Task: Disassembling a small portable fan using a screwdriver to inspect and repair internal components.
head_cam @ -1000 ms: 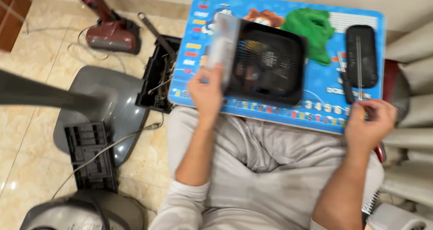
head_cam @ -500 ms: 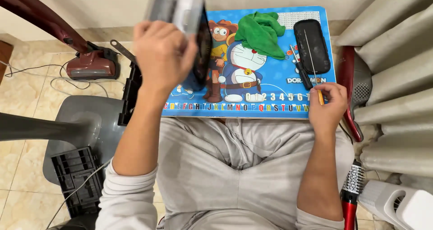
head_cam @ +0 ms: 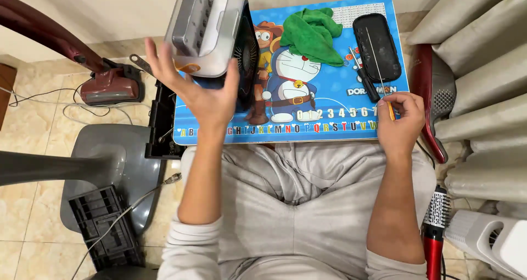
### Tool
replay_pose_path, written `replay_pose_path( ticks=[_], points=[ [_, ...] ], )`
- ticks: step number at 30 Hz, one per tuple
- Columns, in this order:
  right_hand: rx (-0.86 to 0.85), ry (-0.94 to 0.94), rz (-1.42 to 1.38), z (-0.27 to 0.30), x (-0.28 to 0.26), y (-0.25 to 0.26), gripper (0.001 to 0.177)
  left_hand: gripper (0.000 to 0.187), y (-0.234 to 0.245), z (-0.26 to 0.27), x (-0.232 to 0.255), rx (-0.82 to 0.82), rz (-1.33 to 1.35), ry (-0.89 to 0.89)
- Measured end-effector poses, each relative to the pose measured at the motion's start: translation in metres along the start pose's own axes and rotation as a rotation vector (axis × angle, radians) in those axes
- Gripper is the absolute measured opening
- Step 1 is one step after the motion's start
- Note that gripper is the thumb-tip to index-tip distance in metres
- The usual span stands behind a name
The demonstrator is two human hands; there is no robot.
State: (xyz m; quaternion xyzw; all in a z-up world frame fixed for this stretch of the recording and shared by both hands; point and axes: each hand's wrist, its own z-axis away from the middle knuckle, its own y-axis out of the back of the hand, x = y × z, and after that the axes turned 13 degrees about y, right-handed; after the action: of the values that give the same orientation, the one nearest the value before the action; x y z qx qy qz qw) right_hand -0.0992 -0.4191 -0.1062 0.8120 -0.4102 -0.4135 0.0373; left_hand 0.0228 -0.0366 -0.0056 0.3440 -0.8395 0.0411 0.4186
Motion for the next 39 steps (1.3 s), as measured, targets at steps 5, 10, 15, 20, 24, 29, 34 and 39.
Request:
replay_pose_path(
  ticks=[5,10,15,20,24,29,34,39],
  points=[
    [0.128,0.123,0.088,0.005,0.006,-0.005,0.015,0.141,-0.022,0.038,-0.034,-0.084,0.180,0.311],
    [0.230,0.247,0.222,0.002,-0.014,-0.023,0.019,0.112,-0.042,0.055,-0.086,-0.041,0.052,0.360],
    [0.097,0.181,-0.093,0.008,-0.049,-0.053,0.005,0.069,-0.025,0.041,-0.053,0.010,-0.180,-0.041],
    [0.020,0.133,-0.192,0.007,-0.058,-0.060,0.009,0.065,-0.017,0.038,-0.058,-0.136,-0.305,-0.418],
    [-0.012,0.083,-0.250,0.006,-0.056,-0.059,0.009,0.058,-0.020,0.042,-0.070,-0.254,-0.424,-0.720],
    [-0.007,0.052,-0.281,0.010,-0.046,-0.060,0.012,0.050,-0.022,0.044,-0.077,-0.348,-0.453,-0.791],
    [-0.020,0.056,-0.255,0.012,-0.043,-0.061,0.012,0.044,-0.017,0.041,-0.074,-0.417,-0.462,-0.790],
    [-0.021,0.053,-0.268,0.009,-0.049,-0.059,0.013,0.046,-0.016,0.037,-0.069,-0.395,-0.402,-0.759]
  ],
)
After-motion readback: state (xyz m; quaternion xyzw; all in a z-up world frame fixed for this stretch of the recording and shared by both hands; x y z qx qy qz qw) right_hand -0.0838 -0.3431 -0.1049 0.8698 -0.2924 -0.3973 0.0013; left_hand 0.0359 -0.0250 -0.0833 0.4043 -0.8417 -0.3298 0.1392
